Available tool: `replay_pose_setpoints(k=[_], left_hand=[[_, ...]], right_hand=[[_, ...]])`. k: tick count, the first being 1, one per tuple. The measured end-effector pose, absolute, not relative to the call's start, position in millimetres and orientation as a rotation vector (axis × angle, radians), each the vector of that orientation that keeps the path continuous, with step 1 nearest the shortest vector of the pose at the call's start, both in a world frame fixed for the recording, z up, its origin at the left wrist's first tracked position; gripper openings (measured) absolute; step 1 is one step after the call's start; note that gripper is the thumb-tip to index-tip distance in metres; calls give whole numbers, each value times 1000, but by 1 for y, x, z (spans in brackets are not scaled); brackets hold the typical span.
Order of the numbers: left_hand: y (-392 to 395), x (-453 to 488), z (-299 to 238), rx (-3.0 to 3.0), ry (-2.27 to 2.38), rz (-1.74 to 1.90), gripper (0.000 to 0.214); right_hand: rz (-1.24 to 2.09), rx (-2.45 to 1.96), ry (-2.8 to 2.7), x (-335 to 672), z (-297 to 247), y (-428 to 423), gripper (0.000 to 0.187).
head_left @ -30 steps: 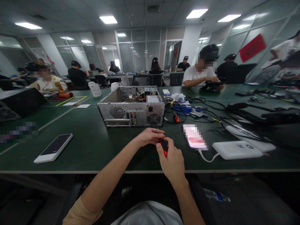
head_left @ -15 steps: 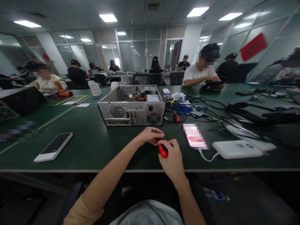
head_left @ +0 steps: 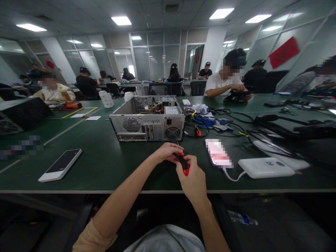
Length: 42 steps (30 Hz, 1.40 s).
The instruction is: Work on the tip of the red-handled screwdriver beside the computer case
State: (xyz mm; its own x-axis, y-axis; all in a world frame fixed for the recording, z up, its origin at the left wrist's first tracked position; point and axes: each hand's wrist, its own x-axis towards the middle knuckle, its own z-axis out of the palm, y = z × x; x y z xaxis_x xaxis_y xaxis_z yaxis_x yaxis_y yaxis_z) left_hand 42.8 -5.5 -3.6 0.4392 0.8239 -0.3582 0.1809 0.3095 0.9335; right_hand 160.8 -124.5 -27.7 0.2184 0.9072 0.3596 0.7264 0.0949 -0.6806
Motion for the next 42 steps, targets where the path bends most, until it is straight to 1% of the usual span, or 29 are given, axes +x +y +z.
replay_pose_setpoints(k=[4,6,9,12,15,17,21,24,29,32,34,36,39,40,42], left_hand=[[-4,40,-10,1247,1014,604,37],[-4,39,-11,1257,1010,616,38],[-5,39,-9,1254,1032,623,38],[-7,39,-6,1230,1041,629,37],[-7,39,-5,1188,1025,623,37],[-6,39,-5,1157,1013,619,35],[-6,39,-4,1110,990,612,29],[-8,40,-1,1090,970,608,29],[-10,41,-1,1157,945,596,34],[-9,41,-5,1238,951,611,40],[-8,41,-7,1253,964,623,41],[-7,40,-8,1231,970,629,42],[-8,39,-6,1185,956,615,44],[-8,40,-5,1173,953,607,45],[-9,41,-2,1156,950,588,44]], right_hand=[[134,-1561,-1624,162,-31,-123,26],[70,-1541,-1673,163,-34,-123,29],[60,-1540,-1714,164,-37,-121,34],[62,-1570,-1753,164,-36,-122,27],[62,-1645,-1729,163,-31,-123,42],[134,-1682,-1692,162,-28,-125,44],[309,-1697,-1589,163,-26,-126,41],[336,-1679,-1542,163,-28,-125,36],[187,-1589,-1569,163,-32,-122,21],[64,-1556,-1667,163,-33,-122,22],[52,-1572,-1731,163,-33,-123,22],[82,-1581,-1761,163,-31,-125,18],[138,-1600,-1709,162,-27,-127,36],[153,-1618,-1681,162,-26,-127,38],[172,-1677,-1643,162,-25,-127,36]])
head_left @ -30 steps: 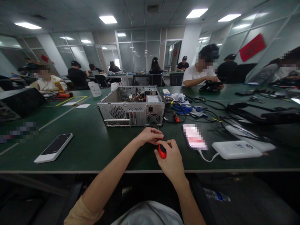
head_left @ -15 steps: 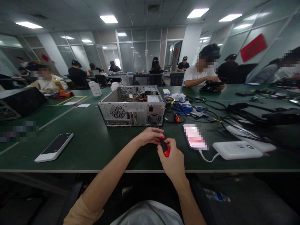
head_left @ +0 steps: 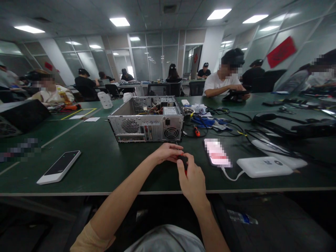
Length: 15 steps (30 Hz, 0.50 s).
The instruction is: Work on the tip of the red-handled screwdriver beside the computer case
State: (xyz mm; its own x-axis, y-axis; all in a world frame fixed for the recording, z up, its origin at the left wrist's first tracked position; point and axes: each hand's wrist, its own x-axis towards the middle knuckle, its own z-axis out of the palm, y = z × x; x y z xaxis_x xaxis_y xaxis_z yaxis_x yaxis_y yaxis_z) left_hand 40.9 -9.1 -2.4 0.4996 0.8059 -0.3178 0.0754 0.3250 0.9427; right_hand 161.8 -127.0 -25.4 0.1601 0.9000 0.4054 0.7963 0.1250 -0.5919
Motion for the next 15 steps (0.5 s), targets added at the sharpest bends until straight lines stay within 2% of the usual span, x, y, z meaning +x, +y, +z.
replay_pose_setpoints(k=[4,9,15], left_hand=[[-10,42,-1,1192,995,559,40],[-9,39,-4,1295,1012,548,42],[-7,40,-7,1327,1047,584,40]], right_hand=[[195,-1767,-1636,161,-27,-126,29],[105,-1679,-1676,160,-30,-124,23],[-19,-1658,-1821,160,-32,-124,25]])
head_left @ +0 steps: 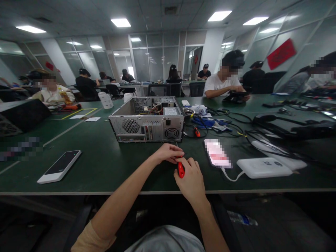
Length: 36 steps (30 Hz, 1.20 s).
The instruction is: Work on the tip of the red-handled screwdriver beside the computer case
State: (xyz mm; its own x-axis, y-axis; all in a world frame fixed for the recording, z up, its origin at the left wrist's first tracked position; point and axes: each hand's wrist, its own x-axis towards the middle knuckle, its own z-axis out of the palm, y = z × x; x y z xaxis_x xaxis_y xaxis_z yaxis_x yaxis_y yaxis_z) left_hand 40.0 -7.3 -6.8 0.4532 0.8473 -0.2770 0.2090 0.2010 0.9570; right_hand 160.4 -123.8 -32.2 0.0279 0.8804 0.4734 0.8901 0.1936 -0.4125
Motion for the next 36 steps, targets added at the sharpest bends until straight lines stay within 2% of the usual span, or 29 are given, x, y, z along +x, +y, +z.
replay_pose_setpoints(k=[6,24,36], left_hand=[[-10,41,-4,1335,1047,573,31],[-10,41,-5,1306,1016,578,34],[-12,41,-3,1311,1026,589,38]], right_hand=[[40,-1662,-1711,160,-29,-123,22],[-5,-1704,-1723,162,-30,-126,32],[41,-1764,-1725,163,-22,-129,31]])
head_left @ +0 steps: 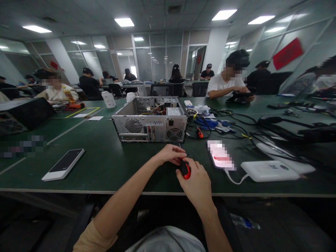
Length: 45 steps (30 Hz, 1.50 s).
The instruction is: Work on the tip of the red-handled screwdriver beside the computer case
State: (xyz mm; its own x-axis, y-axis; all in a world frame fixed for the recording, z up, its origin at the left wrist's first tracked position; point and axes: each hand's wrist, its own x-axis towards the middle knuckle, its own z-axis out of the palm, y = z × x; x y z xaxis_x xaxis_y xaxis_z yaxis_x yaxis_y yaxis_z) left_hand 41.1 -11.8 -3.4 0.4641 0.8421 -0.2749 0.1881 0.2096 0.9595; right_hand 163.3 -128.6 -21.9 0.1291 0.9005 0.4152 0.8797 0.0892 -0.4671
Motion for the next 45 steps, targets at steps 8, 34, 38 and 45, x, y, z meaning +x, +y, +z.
replay_pose_setpoints(k=[8,34,38,45], left_hand=[[-15,41,0,1305,1029,577,29],[-16,42,2,1321,1040,541,26],[-16,41,3,1342,1036,512,25],[-26,33,2,1477,1078,442,21]], right_hand=[[67,-1762,-1727,165,-22,-129,30],[151,-1740,-1737,170,-22,-130,31],[177,-1723,-1732,171,-20,-131,30],[292,-1709,-1786,166,-15,-133,26]])
